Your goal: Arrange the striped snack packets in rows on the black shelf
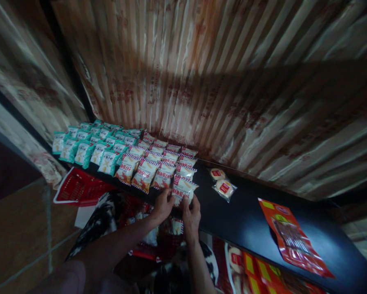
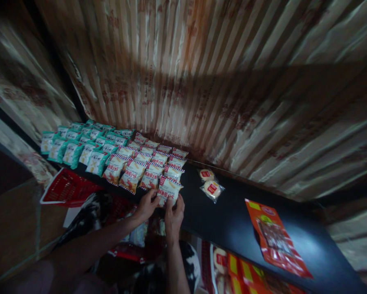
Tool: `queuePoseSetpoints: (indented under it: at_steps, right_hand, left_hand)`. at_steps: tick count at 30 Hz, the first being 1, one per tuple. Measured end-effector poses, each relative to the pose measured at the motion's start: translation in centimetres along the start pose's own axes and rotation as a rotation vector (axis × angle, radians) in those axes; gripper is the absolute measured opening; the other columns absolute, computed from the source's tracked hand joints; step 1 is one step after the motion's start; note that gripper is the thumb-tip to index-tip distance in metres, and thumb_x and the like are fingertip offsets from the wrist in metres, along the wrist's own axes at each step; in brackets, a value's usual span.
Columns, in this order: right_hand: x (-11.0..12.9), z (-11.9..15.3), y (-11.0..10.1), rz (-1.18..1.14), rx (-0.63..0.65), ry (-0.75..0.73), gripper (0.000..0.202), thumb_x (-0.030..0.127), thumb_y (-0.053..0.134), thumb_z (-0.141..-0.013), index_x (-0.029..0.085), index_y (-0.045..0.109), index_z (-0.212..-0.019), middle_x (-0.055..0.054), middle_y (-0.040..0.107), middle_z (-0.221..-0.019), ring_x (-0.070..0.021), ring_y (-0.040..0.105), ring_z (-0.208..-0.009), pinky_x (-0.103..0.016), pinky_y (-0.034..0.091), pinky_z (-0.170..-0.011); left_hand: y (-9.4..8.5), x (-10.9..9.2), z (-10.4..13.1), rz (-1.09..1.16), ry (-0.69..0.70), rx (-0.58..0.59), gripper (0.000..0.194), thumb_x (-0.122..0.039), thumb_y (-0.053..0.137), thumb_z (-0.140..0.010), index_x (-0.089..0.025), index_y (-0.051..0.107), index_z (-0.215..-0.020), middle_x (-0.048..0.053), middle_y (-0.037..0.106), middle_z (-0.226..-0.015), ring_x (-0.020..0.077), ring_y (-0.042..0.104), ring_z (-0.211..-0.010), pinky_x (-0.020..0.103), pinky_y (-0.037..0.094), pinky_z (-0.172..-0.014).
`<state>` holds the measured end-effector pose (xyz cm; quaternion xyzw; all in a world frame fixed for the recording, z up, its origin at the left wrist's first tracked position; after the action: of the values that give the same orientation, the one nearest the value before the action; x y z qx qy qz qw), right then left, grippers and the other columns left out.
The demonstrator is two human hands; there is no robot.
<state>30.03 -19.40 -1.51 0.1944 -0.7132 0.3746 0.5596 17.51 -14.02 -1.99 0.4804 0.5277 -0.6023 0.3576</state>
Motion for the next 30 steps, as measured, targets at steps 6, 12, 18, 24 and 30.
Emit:
queuePoseSetpoints:
  at_steps: [6, 12, 18, 24, 30]
  right_hand:
    - [-1.1, -0.7, 0.3, 0.022, -0.039, -0.022, 0.065, 0.063, 0.046, -0.076, 0.013, 0.058, -0.116, -0.018, 0.051, -0.129, -0.0280, 0.048, -0.118, -0.041, 0.039, -0.096]
    - [-0.8, -1.2, 0.5, 0.050, -0.040, -0.060, 0.062, 0.062, 0.044, -0.078, 0.014, 0.059, -0.114, -0.018, 0.051, -0.128, -0.0277, 0.048, -0.118, -0.042, 0.038, -0.098]
    - [-0.6, -1.7, 0.4, 0.062, -0.029, -0.071, 0.064, 0.062, 0.043, -0.078, 0.012, 0.059, -0.114, -0.019, 0.052, -0.128, -0.0280, 0.048, -0.118, -0.042, 0.037, -0.098]
    - [-0.8, -2.0, 0.6, 0.065, -0.041, -0.081, 0.068, 0.064, 0.043, -0.078, 0.011, 0.055, -0.119, -0.019, 0.055, -0.124, -0.0286, 0.049, -0.117, -0.043, 0.038, -0.097]
    - [-0.7, -1.9, 0.5, 0.062, 0.002, -0.094, 0.064, 0.062, 0.043, -0.080, 0.012, 0.056, -0.119, -0.018, 0.055, -0.125, -0.0278, 0.049, -0.116, -0.041, 0.038, -0.098]
  left_hand:
    - [0.6, 0.5, -0.2, 0.004, -0.013, -0.016, 0.022, -0.019, 0.051, -0.082, -0.019, 0.056, -0.104, 0.006, 0.069, -0.100, 0.0184, 0.066, -0.091, 0.030, 0.051, -0.082]
    - [0.4, 0.3, -0.5, -0.044, -0.038, -0.003, 0.022, -0.022, 0.051, -0.083, -0.018, 0.056, -0.105, 0.007, 0.069, -0.099, 0.0189, 0.066, -0.090, 0.031, 0.051, -0.081]
    - [0.4, -0.4, -1.0, -0.103, 0.030, -0.004, 0.021, -0.022, 0.051, -0.084, -0.019, 0.057, -0.104, 0.006, 0.069, -0.098, 0.0186, 0.065, -0.091, 0.032, 0.050, -0.083]
    - [0.2, -0.5, -0.7, -0.175, 0.087, -0.024, 0.028, -0.023, 0.051, -0.085, -0.018, 0.053, -0.112, 0.008, 0.067, -0.103, 0.0205, 0.064, -0.096, 0.035, 0.050, -0.087]
    - [-0.1, -0.2, 0.5, -0.286, 0.193, -0.039, 0.038, -0.023, 0.050, -0.085, -0.018, 0.047, -0.122, 0.011, 0.059, -0.119, 0.0224, 0.057, -0.109, 0.040, 0.046, -0.096]
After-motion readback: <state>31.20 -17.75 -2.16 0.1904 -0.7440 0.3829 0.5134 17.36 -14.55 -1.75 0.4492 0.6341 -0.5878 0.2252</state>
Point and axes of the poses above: each hand's wrist, its own z-axis away from the middle knuckle, its own y-axis out of the palm, x = y × z, the point moved 4 cm from there along -z, towards the middle knuckle
